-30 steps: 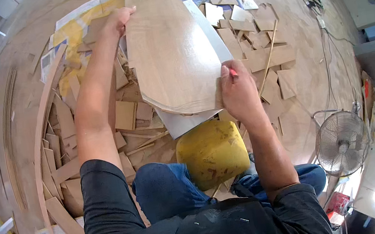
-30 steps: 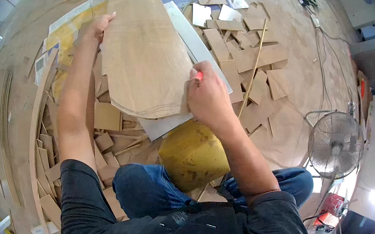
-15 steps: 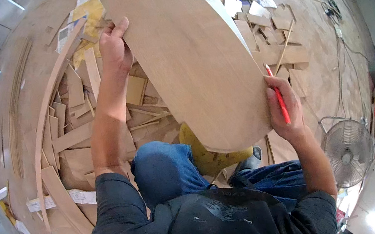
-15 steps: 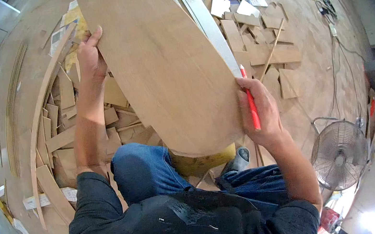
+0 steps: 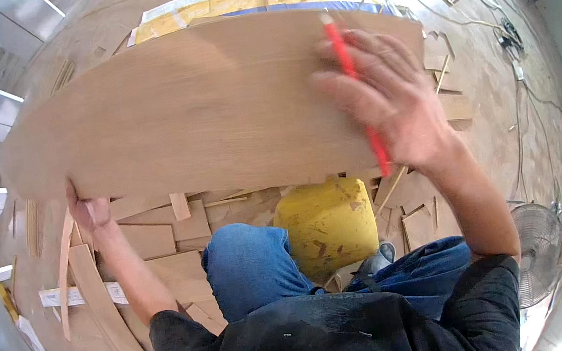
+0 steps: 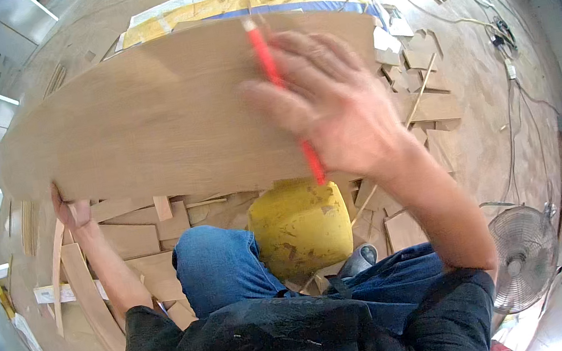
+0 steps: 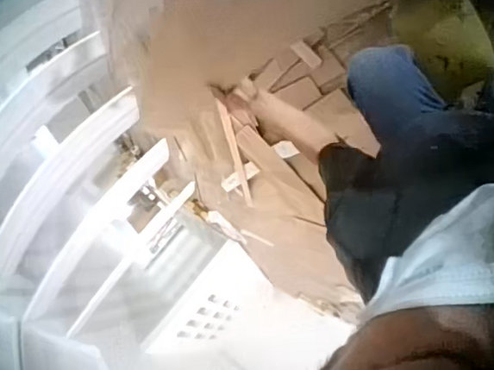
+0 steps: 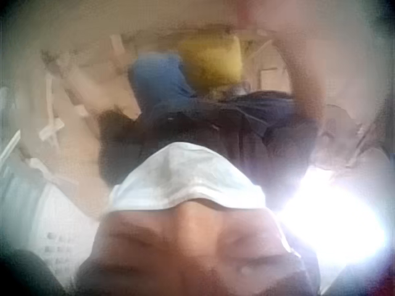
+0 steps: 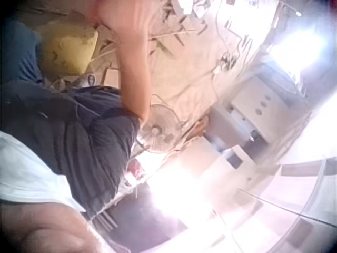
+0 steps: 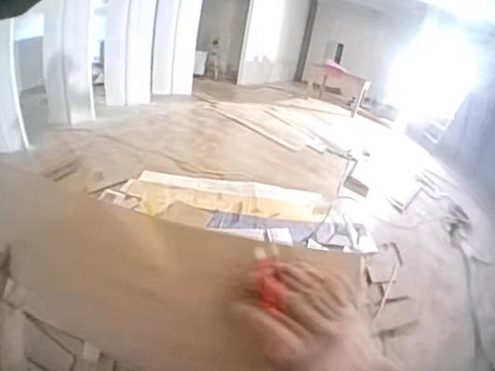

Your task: The person fits a wood-look plank against a curved wall section by hand, marks the required curve on the plank with a pencil, and then uses a table saw to trim the plank following the marked line.

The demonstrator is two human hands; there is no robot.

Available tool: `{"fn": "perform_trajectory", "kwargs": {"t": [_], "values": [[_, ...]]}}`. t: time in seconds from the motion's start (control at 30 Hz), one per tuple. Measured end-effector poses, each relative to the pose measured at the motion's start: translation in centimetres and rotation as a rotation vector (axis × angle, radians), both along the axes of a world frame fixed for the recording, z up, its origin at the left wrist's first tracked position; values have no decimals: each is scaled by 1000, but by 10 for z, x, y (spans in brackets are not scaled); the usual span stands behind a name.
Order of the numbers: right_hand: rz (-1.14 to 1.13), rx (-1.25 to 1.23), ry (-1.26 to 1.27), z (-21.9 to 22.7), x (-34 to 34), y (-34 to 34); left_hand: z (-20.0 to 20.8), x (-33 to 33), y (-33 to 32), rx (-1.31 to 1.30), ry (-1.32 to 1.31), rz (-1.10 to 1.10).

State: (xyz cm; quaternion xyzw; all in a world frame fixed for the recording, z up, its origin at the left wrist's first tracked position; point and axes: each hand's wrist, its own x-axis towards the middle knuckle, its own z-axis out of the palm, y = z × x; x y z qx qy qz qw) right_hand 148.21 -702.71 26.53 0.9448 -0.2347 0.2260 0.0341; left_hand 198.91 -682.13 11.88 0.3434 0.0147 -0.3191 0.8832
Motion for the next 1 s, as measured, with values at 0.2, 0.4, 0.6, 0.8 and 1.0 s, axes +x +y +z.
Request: {"fn": "perform_trajectory", "kwargs": {"t": [0.2, 0.4, 0.6, 0.8, 1.0], "values": [[298, 30, -102, -69, 136, 38, -54, 37, 149, 23, -151, 124], [231, -57, -95, -182, 217, 29, -103, 15, 227, 142, -149, 358], [207, -58, -220, -209, 240, 7, -127, 11, 229, 92, -62, 266], [205, 37, -247, -203, 225, -21, -107, -28, 188, -29, 16, 120], [133, 146, -49, -204, 205, -23, -109, -70, 202, -25, -9, -5]]}}
